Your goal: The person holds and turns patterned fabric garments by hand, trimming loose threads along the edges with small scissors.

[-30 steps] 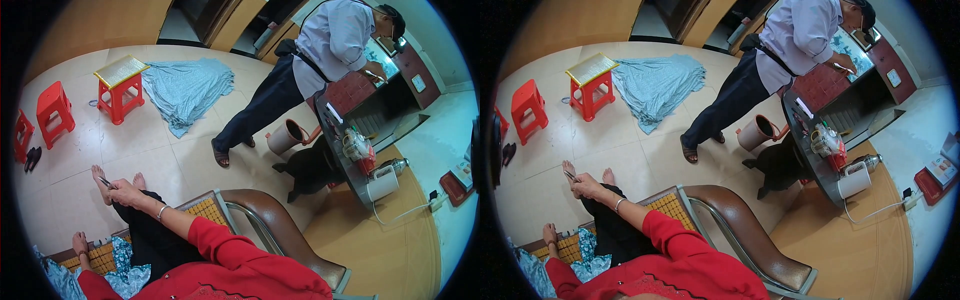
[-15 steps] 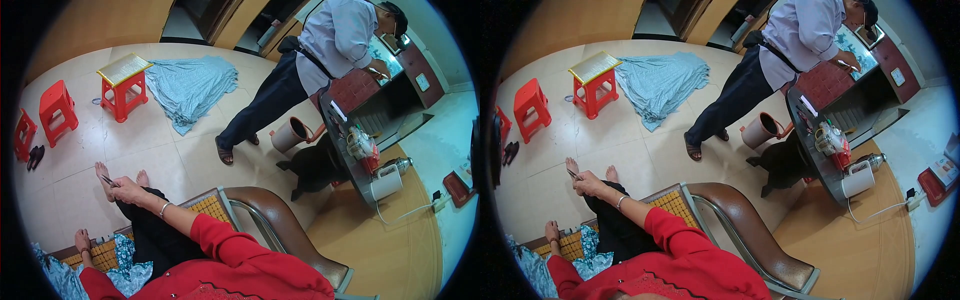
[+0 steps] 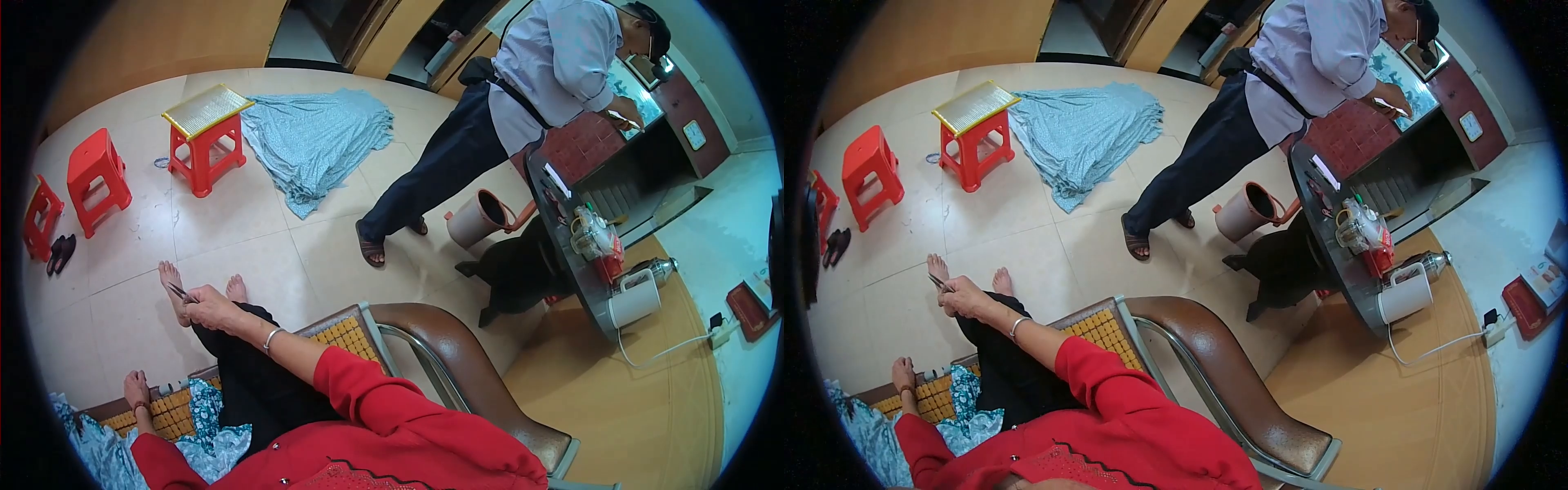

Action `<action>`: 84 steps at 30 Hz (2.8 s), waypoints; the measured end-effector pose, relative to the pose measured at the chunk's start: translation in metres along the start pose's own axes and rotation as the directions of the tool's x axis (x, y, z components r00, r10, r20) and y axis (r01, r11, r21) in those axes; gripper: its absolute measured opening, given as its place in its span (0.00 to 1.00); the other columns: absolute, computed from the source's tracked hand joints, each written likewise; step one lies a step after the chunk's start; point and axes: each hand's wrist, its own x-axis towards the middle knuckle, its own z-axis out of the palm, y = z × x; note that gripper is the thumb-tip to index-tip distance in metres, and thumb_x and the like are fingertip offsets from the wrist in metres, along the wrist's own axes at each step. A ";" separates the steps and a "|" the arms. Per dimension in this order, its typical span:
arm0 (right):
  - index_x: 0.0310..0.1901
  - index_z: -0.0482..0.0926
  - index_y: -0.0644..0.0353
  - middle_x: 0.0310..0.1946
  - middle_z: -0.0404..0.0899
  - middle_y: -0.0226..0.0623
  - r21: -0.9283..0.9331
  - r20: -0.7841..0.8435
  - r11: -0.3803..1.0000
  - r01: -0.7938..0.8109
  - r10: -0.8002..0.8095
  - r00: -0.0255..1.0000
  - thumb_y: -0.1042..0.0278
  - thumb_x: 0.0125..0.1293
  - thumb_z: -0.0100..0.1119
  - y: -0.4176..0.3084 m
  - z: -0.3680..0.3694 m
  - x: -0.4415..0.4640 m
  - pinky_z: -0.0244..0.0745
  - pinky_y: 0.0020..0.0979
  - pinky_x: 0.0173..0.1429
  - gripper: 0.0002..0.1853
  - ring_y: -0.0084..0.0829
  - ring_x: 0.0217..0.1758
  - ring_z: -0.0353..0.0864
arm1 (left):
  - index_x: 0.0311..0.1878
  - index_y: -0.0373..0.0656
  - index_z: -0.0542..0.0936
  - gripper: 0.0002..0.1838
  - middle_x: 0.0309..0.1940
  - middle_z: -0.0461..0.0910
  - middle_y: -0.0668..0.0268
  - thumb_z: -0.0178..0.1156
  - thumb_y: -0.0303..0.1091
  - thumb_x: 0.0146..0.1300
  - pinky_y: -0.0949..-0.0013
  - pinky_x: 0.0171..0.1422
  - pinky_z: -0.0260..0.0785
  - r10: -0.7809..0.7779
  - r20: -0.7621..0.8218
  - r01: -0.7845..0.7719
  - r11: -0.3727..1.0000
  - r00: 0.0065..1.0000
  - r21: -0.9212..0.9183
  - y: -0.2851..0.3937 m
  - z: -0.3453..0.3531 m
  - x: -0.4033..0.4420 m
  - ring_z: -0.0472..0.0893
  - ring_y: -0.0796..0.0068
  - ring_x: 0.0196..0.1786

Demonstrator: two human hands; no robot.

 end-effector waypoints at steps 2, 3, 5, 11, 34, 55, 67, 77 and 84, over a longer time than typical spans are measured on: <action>0.21 0.67 0.55 0.11 0.63 0.26 0.002 0.001 1.000 -0.003 0.003 1.000 0.71 0.52 0.51 0.002 0.000 0.002 0.41 0.20 0.14 0.06 0.17 0.10 0.52 | 0.23 0.34 0.74 0.18 0.22 0.75 0.53 0.46 0.40 0.58 0.58 0.34 0.66 -0.007 0.000 0.007 1.000 1.000 -0.011 0.001 -0.001 0.000 0.72 0.53 0.26; 0.21 0.67 0.55 0.11 0.63 0.26 0.003 0.002 1.000 -0.004 0.004 1.000 0.71 0.52 0.51 0.003 0.000 0.002 0.40 0.20 0.14 0.06 0.17 0.10 0.52 | 0.23 0.34 0.74 0.18 0.22 0.75 0.53 0.46 0.40 0.58 0.58 0.34 0.66 -0.010 0.001 0.010 1.000 1.000 -0.017 0.001 -0.001 -0.001 0.72 0.53 0.26; 0.21 0.67 0.55 0.11 0.63 0.26 0.008 0.002 1.000 0.005 -0.005 1.000 0.71 0.52 0.51 0.007 -0.001 0.006 0.40 0.20 0.14 0.06 0.17 0.10 0.52 | 0.23 0.34 0.74 0.18 0.22 0.75 0.53 0.46 0.40 0.58 0.58 0.34 0.66 0.043 -0.035 -0.044 0.999 0.998 -0.024 0.030 -0.026 -0.020 0.72 0.53 0.26; 0.21 0.67 0.55 0.11 0.63 0.27 0.015 0.005 0.999 0.028 -0.028 1.000 0.71 0.52 0.51 0.011 -0.001 0.008 0.40 0.20 0.14 0.06 0.17 0.10 0.53 | 0.23 0.33 0.73 0.18 0.22 0.75 0.53 0.46 0.40 0.58 0.58 0.34 0.65 0.094 -0.069 -0.096 0.995 0.993 -0.032 0.027 -0.023 -0.019 0.71 0.53 0.25; 0.25 0.70 0.57 0.17 0.69 0.32 -0.113 0.005 0.993 -0.037 0.038 0.999 0.65 0.52 0.51 -0.001 0.001 0.001 0.50 0.20 0.19 0.06 0.20 0.16 0.59 | 0.27 0.35 0.75 0.19 0.27 0.77 0.52 0.45 0.42 0.59 0.56 0.37 0.66 0.153 -0.049 -0.153 0.988 0.987 0.004 0.053 -0.044 -0.030 0.74 0.51 0.31; 0.39 0.76 0.65 0.15 0.57 0.21 -0.041 -0.022 0.994 -0.102 0.101 0.995 0.68 0.63 0.53 0.006 0.006 0.006 0.49 0.14 0.19 0.09 0.12 0.14 0.52 | 0.30 0.44 0.81 0.20 0.33 0.81 0.61 0.45 0.47 0.56 0.59 0.42 0.68 -0.193 0.049 0.183 0.970 0.980 0.159 0.024 -0.019 -0.011 0.77 0.56 0.34; 0.39 0.76 0.65 0.15 0.56 0.21 0.022 -0.062 0.992 -0.124 0.125 0.990 0.67 0.64 0.53 0.003 0.007 0.016 0.47 0.13 0.20 0.09 0.12 0.16 0.50 | 0.24 0.46 0.79 0.21 0.26 0.80 0.63 0.41 0.47 0.60 0.61 0.37 0.68 -0.062 0.146 0.012 0.946 0.987 0.324 0.037 -0.029 -0.021 0.78 0.57 0.31; 0.35 0.77 0.64 0.15 0.61 0.22 -0.039 -0.024 0.998 -0.054 0.054 0.998 0.66 0.61 0.56 0.000 -0.002 0.011 0.48 0.13 0.18 0.09 0.12 0.15 0.53 | 0.24 0.46 0.79 0.20 0.28 0.81 0.65 0.40 0.45 0.60 0.63 0.38 0.67 0.032 0.132 -0.075 0.940 0.991 0.334 0.043 -0.032 -0.032 0.77 0.58 0.31; 0.37 0.77 0.64 0.15 0.59 0.21 0.062 -0.079 0.997 0.044 -0.039 0.996 0.65 0.62 0.56 0.008 -0.011 0.001 0.48 0.13 0.19 0.10 0.12 0.15 0.52 | 0.32 0.45 0.81 0.15 0.28 0.78 0.68 0.47 0.42 0.61 0.74 0.39 0.66 0.240 0.177 -0.151 0.902 0.955 -0.405 0.069 -0.050 -0.071 0.74 0.73 0.29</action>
